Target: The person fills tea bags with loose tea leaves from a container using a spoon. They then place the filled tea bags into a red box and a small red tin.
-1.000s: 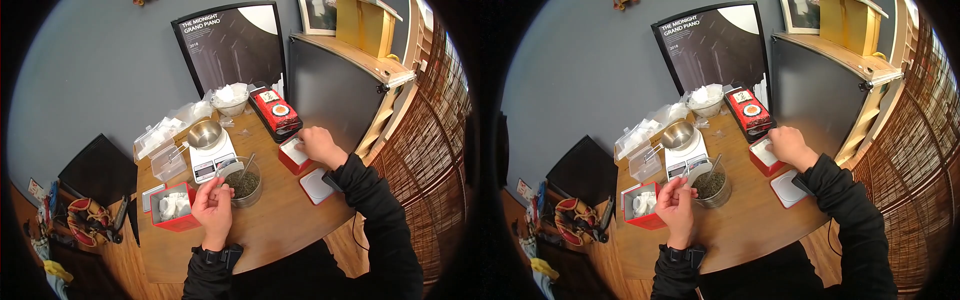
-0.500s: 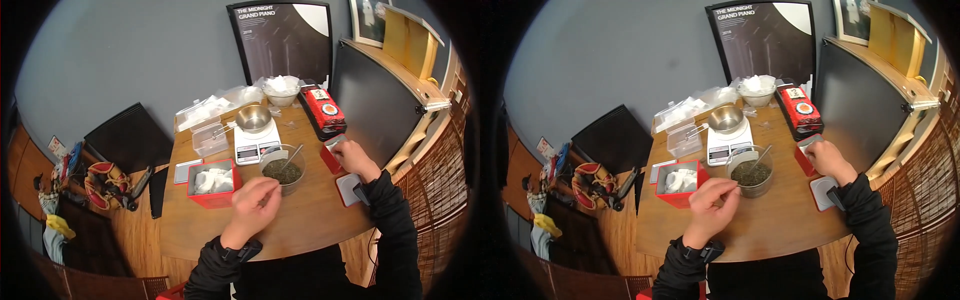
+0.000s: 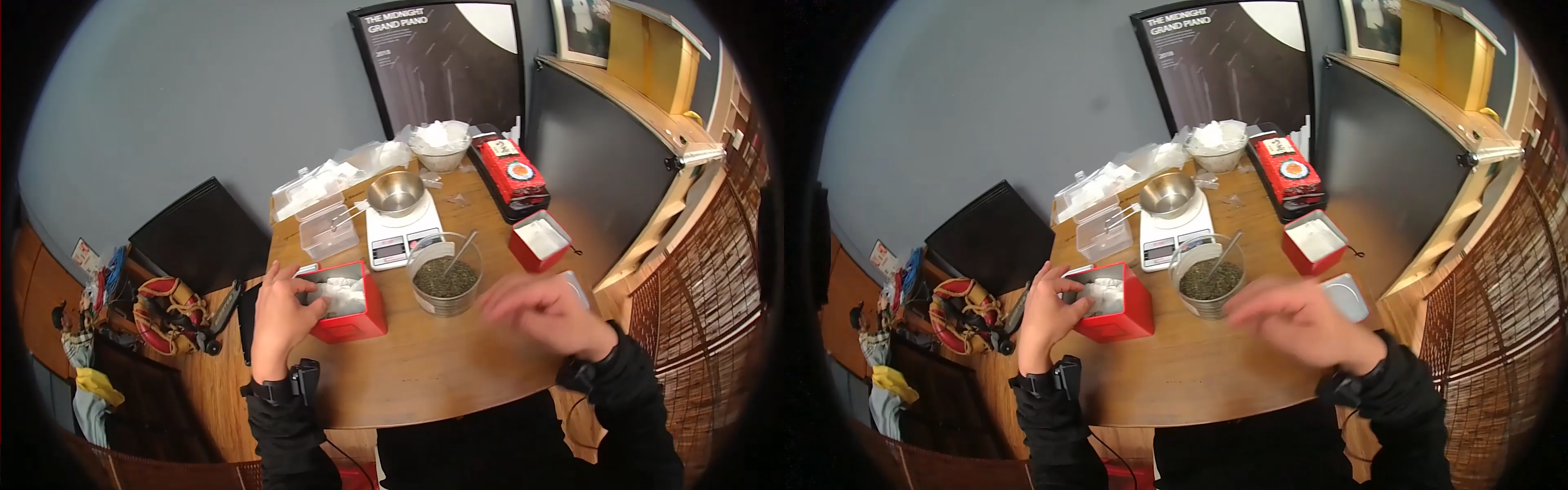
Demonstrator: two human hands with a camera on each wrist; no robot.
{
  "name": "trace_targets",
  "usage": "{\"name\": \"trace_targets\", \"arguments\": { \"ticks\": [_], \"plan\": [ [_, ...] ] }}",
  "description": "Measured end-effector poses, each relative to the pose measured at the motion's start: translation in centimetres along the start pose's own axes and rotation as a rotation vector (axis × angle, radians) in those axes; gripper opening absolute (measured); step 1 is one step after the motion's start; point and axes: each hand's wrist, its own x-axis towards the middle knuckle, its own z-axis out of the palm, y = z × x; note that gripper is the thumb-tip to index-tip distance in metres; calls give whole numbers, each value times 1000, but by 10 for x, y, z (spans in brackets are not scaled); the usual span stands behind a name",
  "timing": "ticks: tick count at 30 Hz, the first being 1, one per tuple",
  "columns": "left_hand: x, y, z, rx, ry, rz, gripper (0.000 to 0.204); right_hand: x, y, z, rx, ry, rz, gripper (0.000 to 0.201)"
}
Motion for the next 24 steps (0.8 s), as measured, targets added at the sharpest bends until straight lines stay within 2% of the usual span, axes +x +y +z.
{"name": "trace_targets", "arguments": {
  "ticks": [1,3,4,5,7,8,9,11,12,14,15,17,20,24],
  "plan": [
    [3,2,-2,-14,-9,16,31,2,-2,14,175,-118,-91,27],
    [10,13,-4,56,-125,-34,34,-1,-14,54,477,-283,-123,26],
    [12,13,-1,86,-101,-10,36,5,-33,71,605,-404,-98,20],
    [18,10,-1,79,-168,-1,36,6,-48,78,738,-522,-75,15],
    [20,19,-2,67,-170,-36,34,-23,-35,51,466,-347,-199,29],
    [20,23,-1,80,-175,-76,34,-24,-42,55,459,-321,-184,29],
    [22,24,1,92,-170,-113,34,-18,-52,69,670,-441,-143,29],
    [24,15,7,68,-160,-48,35,1,-70,95,1085,-691,-64,29],
    [25,17,7,65,-172,-54,33,4,-73,104,1073,-677,-60,29],
    [26,16,9,57,-195,-56,30,6,-75,119,1374,-776,-130,25],
    [26,12,10,69,-205,-72,27,6,-74,124,1373,-765,-127,25],
    [27,9,13,82,-210,-85,24,8,-73,128,1383,-863,-39,24],
    [26,3,14,60,-193,-126,21,23,-73,123,1240,-957,-97,27],
    [21,1,18,46,-96,-30,18,20,-66,131,1351,-908,-108,27]
  ]
}}
